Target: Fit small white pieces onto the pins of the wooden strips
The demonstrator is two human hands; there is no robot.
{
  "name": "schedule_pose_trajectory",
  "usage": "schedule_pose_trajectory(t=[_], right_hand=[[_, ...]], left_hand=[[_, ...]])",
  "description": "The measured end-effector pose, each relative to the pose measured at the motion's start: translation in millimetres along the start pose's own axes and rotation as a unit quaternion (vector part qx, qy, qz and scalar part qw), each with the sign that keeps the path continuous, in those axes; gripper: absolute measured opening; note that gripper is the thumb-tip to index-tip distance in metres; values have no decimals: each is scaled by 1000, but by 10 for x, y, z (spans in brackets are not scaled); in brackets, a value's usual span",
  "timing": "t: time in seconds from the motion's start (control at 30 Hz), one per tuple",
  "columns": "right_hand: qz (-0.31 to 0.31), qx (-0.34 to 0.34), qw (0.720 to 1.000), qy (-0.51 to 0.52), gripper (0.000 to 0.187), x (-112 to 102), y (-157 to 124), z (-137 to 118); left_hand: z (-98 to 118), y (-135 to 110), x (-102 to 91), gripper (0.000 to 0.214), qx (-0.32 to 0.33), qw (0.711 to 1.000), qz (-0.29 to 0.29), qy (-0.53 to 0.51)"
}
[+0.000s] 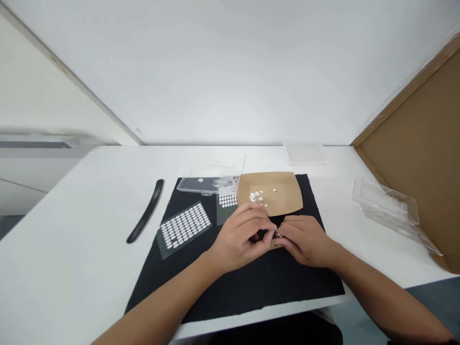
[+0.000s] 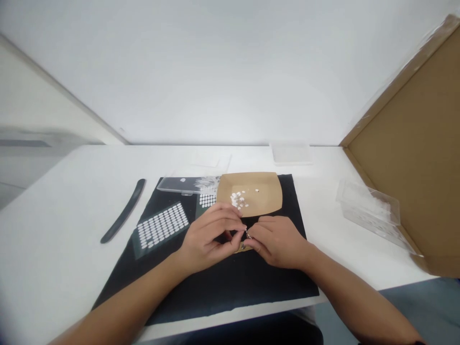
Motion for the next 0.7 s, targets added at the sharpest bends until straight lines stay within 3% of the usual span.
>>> schedule_pose_trajectory(t=[0.7], right_hand=[[-1,8,1000,-5,36,9,12,11]], left_hand=[[-29,0,3,13,-21,1000,4,-2]])
Point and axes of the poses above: each hand's wrist, its own y-axis towards the middle knuckle, its own x-axis out of the palm, z = x × y, the point moved 9 cm from there along y, towards the middle knuckle, and after that the axes turned 12 degrees about x, right-handed, at the moved point
